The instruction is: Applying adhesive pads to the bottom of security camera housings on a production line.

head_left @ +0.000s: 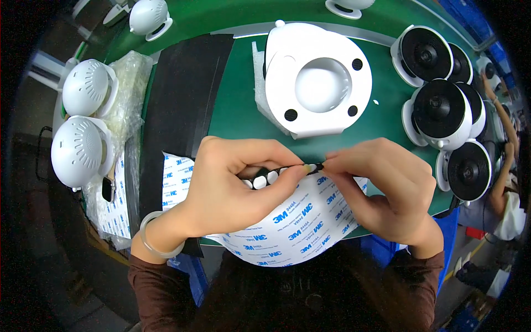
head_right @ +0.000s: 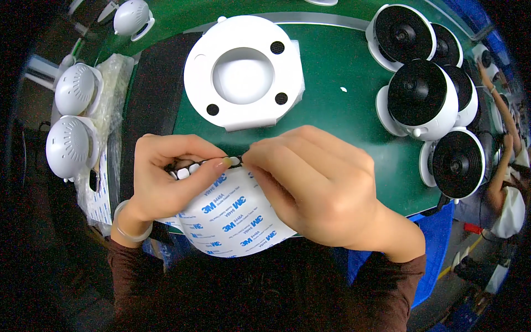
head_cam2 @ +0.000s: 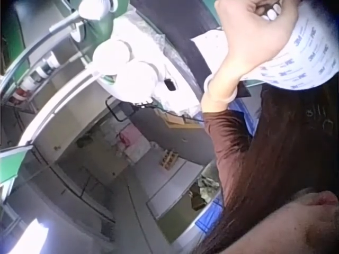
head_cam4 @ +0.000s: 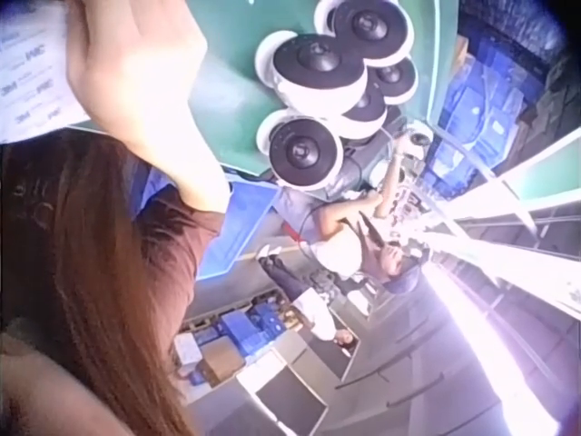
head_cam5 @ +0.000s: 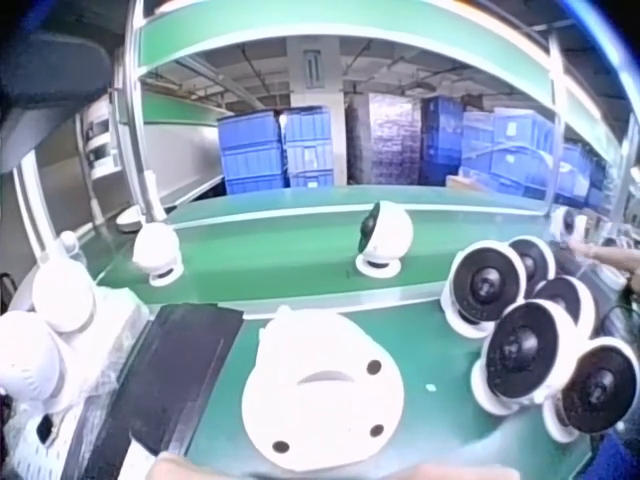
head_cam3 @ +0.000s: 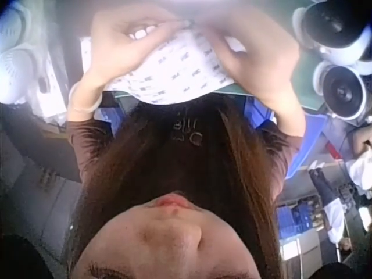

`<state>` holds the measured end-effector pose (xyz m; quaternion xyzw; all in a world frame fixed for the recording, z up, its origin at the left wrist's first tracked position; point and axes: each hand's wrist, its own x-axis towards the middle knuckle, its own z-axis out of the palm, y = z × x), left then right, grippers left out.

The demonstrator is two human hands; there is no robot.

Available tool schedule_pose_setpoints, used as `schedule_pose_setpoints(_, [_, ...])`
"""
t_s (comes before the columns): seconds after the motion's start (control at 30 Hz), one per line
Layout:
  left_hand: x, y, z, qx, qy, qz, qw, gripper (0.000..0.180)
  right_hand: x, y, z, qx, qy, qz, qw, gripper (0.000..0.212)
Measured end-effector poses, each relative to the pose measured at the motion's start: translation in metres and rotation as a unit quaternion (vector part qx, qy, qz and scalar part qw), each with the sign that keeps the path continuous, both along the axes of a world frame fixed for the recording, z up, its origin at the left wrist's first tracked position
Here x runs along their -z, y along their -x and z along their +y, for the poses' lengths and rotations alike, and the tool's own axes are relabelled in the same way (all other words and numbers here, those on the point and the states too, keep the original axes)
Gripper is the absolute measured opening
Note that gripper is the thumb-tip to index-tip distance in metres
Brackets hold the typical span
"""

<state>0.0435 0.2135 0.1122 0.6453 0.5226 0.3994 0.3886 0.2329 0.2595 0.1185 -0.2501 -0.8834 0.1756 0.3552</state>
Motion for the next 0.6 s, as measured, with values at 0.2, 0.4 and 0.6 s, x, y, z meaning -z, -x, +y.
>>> schedule_pose_setpoints(0.2, [-0.004, 0.000, -0.001, -0.007, 0.004, 0.043, 0.999, 0.003, -0.005, 0.003, -0.001, 0.012, 0.016, -0.059, 0.998, 0.019])
schedule_pose_setpoints(0.4, [-0.004, 0.001, 0.003, -0.009, -0.004, 0.052, 0.999, 0.003, -0.002, 0.003, 0.005, 0.001, -0.039, -0.048, 0.998, 0.020])
schedule_pose_setpoints(0.6, [0.002, 0.005, 0.008, -0.030, 0.016, 0.041, 0.999, 0.003, -0.018, 0.008, 0.008, -0.053, 0.082, -0.037, 0.995, 0.017])
